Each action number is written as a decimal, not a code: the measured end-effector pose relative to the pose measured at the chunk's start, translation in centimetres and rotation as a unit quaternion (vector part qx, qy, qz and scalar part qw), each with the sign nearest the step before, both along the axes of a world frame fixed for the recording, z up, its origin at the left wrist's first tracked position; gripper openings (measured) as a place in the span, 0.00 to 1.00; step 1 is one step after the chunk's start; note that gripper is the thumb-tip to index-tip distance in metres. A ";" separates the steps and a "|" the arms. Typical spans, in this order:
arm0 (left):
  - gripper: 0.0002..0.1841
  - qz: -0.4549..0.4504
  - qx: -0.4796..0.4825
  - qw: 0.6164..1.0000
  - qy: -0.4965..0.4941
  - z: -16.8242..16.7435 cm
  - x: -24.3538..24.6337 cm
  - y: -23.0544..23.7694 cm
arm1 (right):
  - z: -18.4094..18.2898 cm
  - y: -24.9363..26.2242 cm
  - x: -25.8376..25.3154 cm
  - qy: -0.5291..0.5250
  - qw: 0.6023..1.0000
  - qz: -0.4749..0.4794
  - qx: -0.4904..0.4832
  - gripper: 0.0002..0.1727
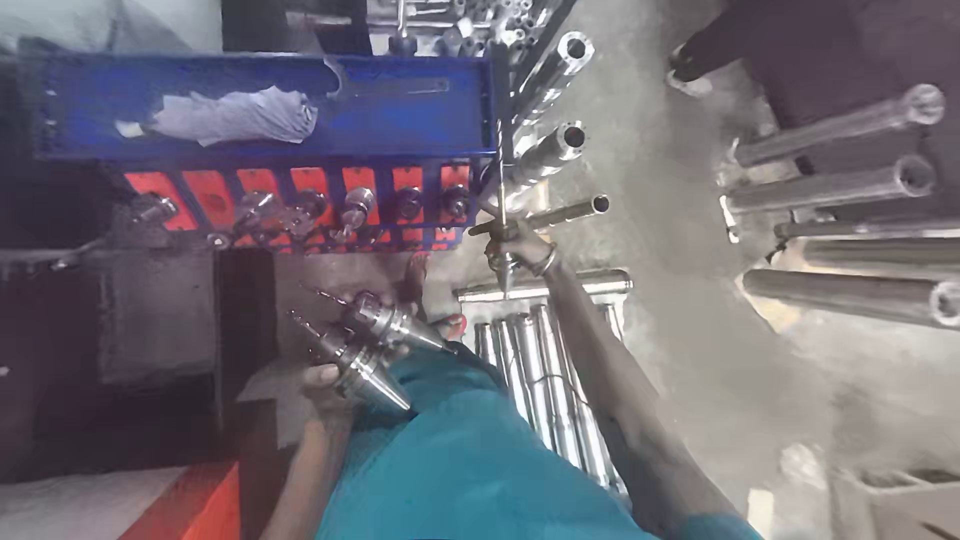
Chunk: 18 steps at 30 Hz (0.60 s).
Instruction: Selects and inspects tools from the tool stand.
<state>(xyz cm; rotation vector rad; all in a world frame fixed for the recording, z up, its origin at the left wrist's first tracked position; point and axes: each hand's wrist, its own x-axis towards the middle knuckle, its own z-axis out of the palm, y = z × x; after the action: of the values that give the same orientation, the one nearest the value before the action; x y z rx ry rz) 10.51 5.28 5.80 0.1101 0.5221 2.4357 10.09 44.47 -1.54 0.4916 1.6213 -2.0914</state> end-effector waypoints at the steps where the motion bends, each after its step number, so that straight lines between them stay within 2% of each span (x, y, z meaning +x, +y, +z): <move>1: 0.37 0.005 -0.013 1.000 -0.004 -0.2 -0.6 0.3 | -0.2 0.3 -1.0 -0.006 1.000 0.004 0.016 0.38; 2: 0.39 0.002 -0.016 1.000 -0.009 -0.2 -1.3 0.7 | -0.1 0.7 -2.0 -0.012 0.999 0.016 0.033 0.38; 4: 0.35 -0.013 -0.011 1.000 -0.013 0.4 -2.7 1.4 | 0.0 1.6 -3.9 -0.024 0.996 0.045 0.068 0.41; 7: 0.19 0.018 -0.173 0.984 -0.024 2.9 -3.5 1.5 | -0.3 3.1 -6.3 -0.021 0.986 0.119 0.115 0.43; 8: 0.19 0.015 -0.188 0.982 -0.020 2.8 -4.1 1.5 | 0.1 3.4 -7.1 -0.027 0.981 0.144 0.129 0.40; 10: 0.25 -0.008 -0.128 0.992 -0.001 1.4 -5.3 1.3 | 1.1 3.6 -8.5 -0.044 0.971 0.189 0.140 0.35; 12: 0.24 -0.010 -0.125 0.992 0.007 0.9 -5.7 0.9 | 1.4 3.5 -9.5 -0.041 0.968 0.212 0.130 0.30; 14: 0.22 -0.012 -0.141 0.990 -0.012 0.9 -6.0 0.6 | 1.5 3.3 -10.5 -0.036 0.964 0.235 0.118 0.33; 16: 0.32 -0.037 -0.063 0.997 -0.036 0.4 -6.8 1.0 | 1.6 3.0 -11.4 -0.036 0.960 0.262 0.089 0.47; 18: 0.46 -0.050 -0.028 0.997 -0.043 -0.7 -7.2 1.2 | 0.8 3.0 -11.8 -0.023 0.963 0.263 0.062 0.52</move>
<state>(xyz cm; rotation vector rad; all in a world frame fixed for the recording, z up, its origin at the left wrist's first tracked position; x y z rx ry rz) 3.33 6.50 5.14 0.0064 0.5333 2.3151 -1.69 47.45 -0.72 0.1207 1.6421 -1.5811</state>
